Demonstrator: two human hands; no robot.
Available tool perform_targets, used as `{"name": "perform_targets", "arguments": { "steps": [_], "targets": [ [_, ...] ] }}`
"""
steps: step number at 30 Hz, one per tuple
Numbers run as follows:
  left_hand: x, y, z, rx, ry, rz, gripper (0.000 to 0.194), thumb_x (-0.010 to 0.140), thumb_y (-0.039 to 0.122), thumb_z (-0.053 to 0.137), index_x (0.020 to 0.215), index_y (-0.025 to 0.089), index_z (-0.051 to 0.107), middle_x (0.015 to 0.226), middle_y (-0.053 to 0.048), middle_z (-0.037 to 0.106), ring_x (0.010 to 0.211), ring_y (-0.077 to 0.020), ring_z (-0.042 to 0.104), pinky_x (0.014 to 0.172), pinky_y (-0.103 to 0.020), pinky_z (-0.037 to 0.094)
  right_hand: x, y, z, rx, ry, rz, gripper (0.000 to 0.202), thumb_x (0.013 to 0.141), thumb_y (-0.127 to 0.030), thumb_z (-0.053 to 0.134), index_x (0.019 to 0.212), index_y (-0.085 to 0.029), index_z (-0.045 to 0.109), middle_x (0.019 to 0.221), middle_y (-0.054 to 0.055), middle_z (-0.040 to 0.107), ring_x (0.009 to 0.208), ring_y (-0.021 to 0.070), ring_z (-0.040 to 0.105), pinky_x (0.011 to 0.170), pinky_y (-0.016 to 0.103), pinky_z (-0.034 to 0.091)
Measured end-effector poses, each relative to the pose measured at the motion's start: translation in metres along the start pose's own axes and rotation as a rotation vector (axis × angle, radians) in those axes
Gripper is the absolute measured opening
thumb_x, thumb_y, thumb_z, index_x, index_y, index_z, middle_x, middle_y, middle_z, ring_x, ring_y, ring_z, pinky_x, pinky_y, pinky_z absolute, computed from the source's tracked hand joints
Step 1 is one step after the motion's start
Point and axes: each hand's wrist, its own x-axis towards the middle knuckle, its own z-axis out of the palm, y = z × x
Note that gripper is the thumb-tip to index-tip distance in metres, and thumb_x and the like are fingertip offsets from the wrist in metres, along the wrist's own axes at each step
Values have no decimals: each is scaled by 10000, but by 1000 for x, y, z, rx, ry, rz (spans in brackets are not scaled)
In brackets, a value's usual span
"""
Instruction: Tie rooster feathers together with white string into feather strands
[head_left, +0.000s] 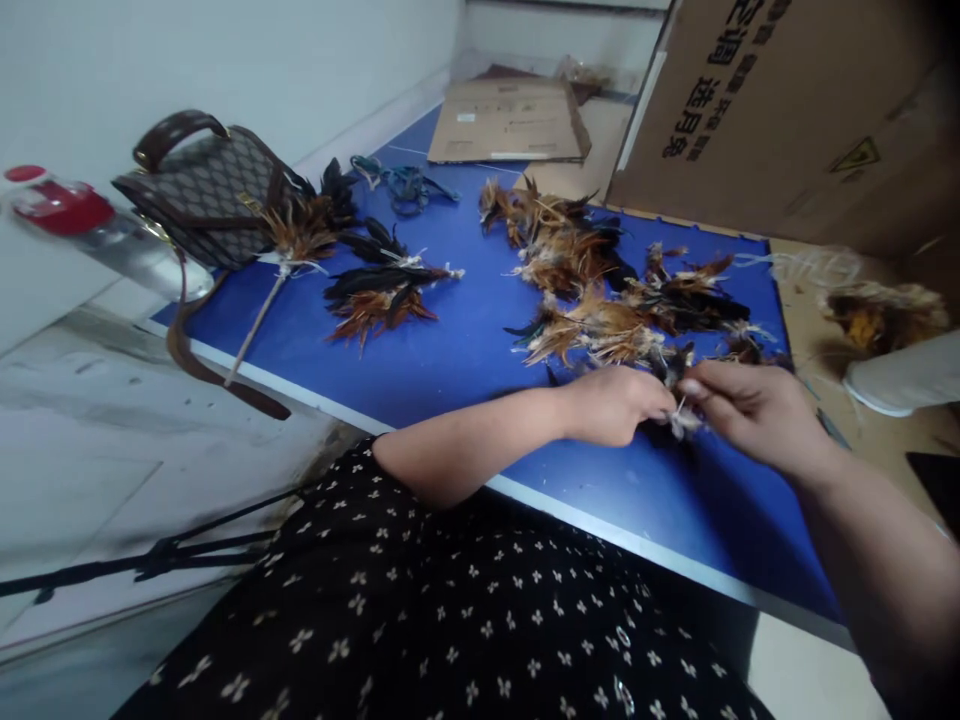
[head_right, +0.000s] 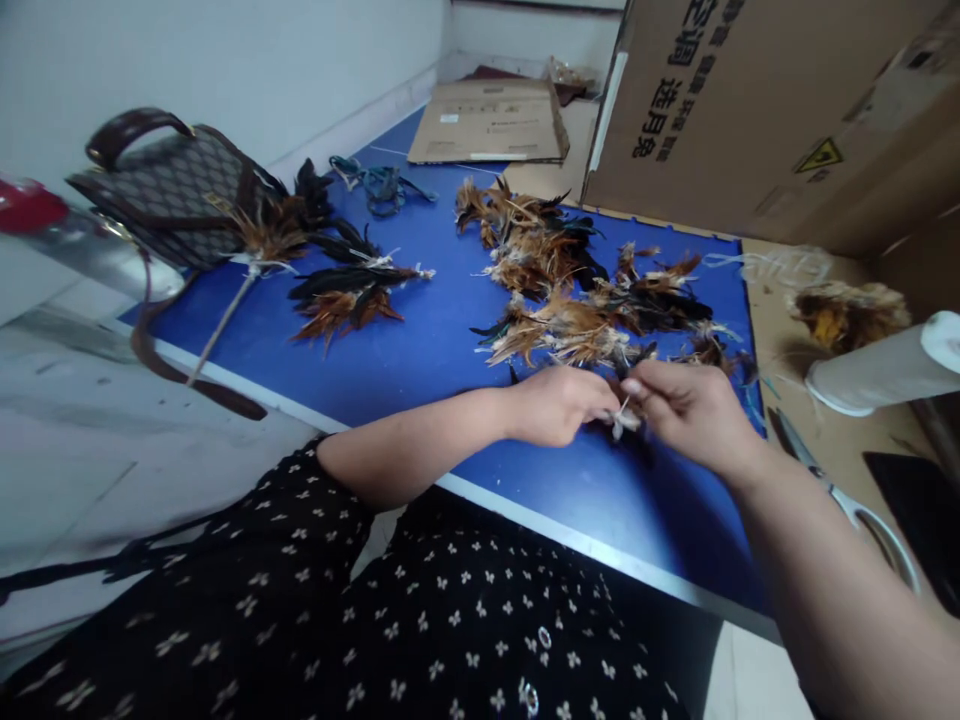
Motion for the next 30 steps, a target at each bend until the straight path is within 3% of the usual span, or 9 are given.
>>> {"name": "perform_targets", "arguments": {
  "steps": [2, 5, 8, 11, 16, 20, 23, 26, 30],
  "targets": [
    [2, -1, -2, -249, 113, 14, 218, 1003, 100, 562, 986, 161, 771, 959, -78, 788, 878, -172, 710, 877, -331, 571, 1, 3, 5, 187, 4, 40, 497, 1088, -617, 573, 767, -246, 649, 627, 11, 610, 550, 156, 553, 540, 290, 467],
    [5, -2, 5, -480, 319, -165, 213, 1047, 192, 555, 949, 153, 739, 786, -16, 688, 706, -118, 592, 730, -277, 503, -11, -4, 30, 275, 114, 80, 506, 1147, -622, 464, 867, -247, 657, 671, 2, 610, 558, 159, 529, 542, 303, 462],
    [8, -1, 16, -472, 406, -361, 185, 1001, 148, 575, 904, 152, 733, 761, -1, 665, 718, -116, 573, 727, -266, 473, -22, -14, 48, 178, 237, 74, 428, 1130, -540, 578, 851, -239, 699, 708, 19, 659, 608, 163, 579, 586, 309, 465],
    [7, 1, 24, -414, 428, -454, 171, 1010, 175, 597, 941, 151, 751, 786, -14, 696, 767, -135, 623, 766, -274, 501, -22, -18, 54, 40, 333, 71, 426, 1112, -506, 617, 797, -236, 710, 653, 22, 657, 550, 154, 550, 547, 314, 436],
    [1, -3, 32, -214, 464, -312, 225, 1060, 190, 550, 1058, 150, 771, 962, -81, 802, 925, -187, 740, 926, -345, 607, -14, -20, 60, 101, 436, 232, 405, 1080, -560, 681, 880, -223, 784, 783, 68, 788, 652, 189, 680, 604, 316, 518],
    [-1, -10, 38, -55, 473, -145, 255, 1068, 171, 550, 1184, 146, 776, 1203, -148, 837, 1162, -249, 782, 1103, -465, 630, -13, -24, 63, 271, 480, 346, 393, 1048, -578, 730, 882, -229, 802, 777, 56, 773, 655, 197, 663, 614, 331, 529],
    [-1, -12, 35, -66, 437, -52, 283, 1080, 201, 577, 1275, 148, 775, 1314, -162, 828, 1267, -257, 780, 1168, -488, 622, -15, -21, 58, 440, 483, 401, 414, 1014, -576, 781, 795, -225, 770, 729, 27, 716, 630, 168, 603, 592, 308, 505],
    [0, -14, 29, -160, 479, -68, 313, 1117, 262, 565, 1336, 151, 758, 1353, -163, 818, 1250, -234, 796, 1157, -443, 636, -20, -13, 52, 549, 442, 436, 406, 991, -571, 818, 801, -215, 771, 732, 12, 705, 617, 145, 579, 586, 289, 506],
    [3, -21, 24, -219, 681, -182, 371, 1109, 231, 546, 1454, 160, 661, 1479, -175, 735, 1093, -178, 807, 997, -351, 673, -27, -1, 57, 645, 421, 463, 369, 986, -587, 822, 948, -219, 818, 747, 3, 713, 592, 134, 571, 546, 273, 492]
  ]
}}
